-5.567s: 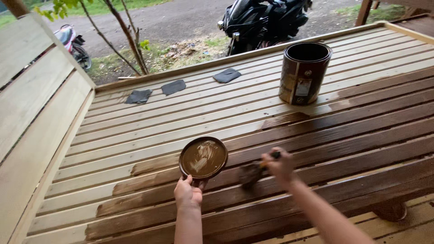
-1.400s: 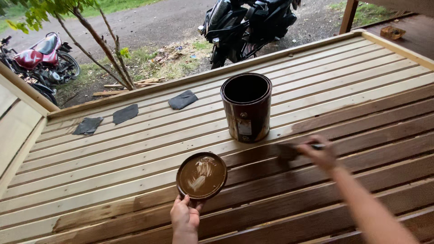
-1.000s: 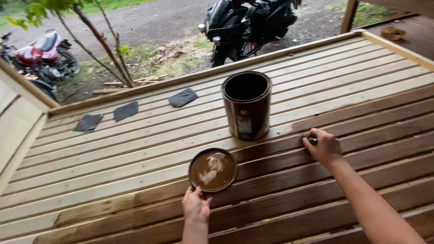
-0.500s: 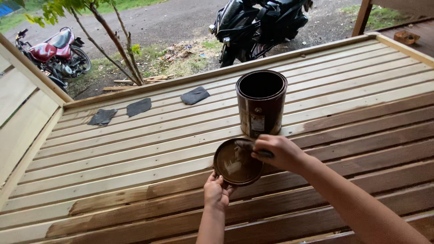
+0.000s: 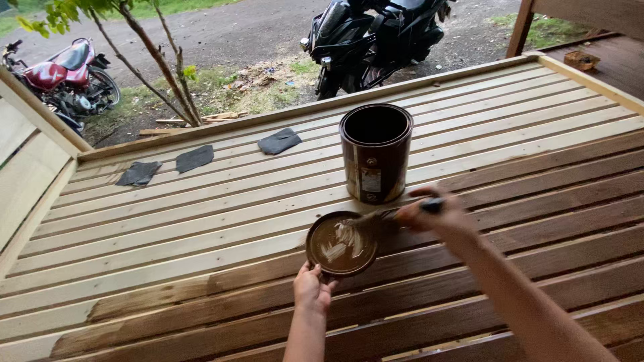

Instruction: The person applies brown wood stain to a slatted wooden furniture frame using a wide brush, holding a small stain tray in the other hand. They brush the stain along the slats, dipping the brush into the tray as needed, and work across the surface section by section.

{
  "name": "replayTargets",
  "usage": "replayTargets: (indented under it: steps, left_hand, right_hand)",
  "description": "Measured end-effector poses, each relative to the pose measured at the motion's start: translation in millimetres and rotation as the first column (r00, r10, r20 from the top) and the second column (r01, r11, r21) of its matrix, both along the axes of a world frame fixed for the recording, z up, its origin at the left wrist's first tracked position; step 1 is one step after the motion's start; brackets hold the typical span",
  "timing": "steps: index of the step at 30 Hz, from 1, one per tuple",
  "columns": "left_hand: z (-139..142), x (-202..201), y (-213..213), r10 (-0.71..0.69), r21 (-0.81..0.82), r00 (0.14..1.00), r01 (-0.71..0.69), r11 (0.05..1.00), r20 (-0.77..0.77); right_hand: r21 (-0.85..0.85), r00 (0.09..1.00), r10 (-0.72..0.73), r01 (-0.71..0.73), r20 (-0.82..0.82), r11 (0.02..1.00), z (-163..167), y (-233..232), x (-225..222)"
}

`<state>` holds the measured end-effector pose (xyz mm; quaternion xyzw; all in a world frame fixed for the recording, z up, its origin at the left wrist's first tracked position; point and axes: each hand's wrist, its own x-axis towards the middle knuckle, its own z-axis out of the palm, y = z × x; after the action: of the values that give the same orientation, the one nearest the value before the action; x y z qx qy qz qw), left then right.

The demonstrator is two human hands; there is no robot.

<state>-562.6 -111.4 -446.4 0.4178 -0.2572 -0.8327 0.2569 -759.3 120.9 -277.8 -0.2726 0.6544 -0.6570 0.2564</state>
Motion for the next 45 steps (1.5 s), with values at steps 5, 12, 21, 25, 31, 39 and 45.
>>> replayTargets:
  steps: [5,12,21,25,31,39,45]
  left_hand:
    - [0,4,4,0.045,0.032,0.998,-0.044,0.999,-0.042]
    - [-11,17,1,0.063,0.020,0.998,-0.063,0.998,-0.028]
    - [-30,66,-45,0.171,0.001,0.985,-0.171,0.985,-0.002]
    - [-32,79,-65,0.168,-0.087,0.984,-0.163,0.983,0.053]
    - [-8,59,-45,0.174,-0.088,0.985,-0.173,0.981,0.002]
    - [12,8,2,0.194,-0.019,0.980,-0.193,0.981,0.043]
    - [-1,17,0,0.217,-0.013,0.975,-0.216,0.976,0.044]
  right_hand:
    - [-0.091,0.939,-0.343,0.339,-0.023,0.936,-20,61,-82]
    - [0.285,0.672,-0.147,0.488,-0.725,0.825,-90,53,-155]
    - [-0.008,0.348,-0.144,0.364,-0.926,0.931,-128,-85,-59]
    - [0.181,0.742,0.015,0.144,-0.670,0.973,-138,-143,-3]
    - [-0.202,0.631,-0.242,0.136,-0.737,0.970,-172,-97,-89]
    - [0.139,0.683,-0.319,0.526,-0.658,0.839,-168,101,-264]
    - [0.147,0.320,-0.104,0.670,-0.942,0.728,-148,111,-282]
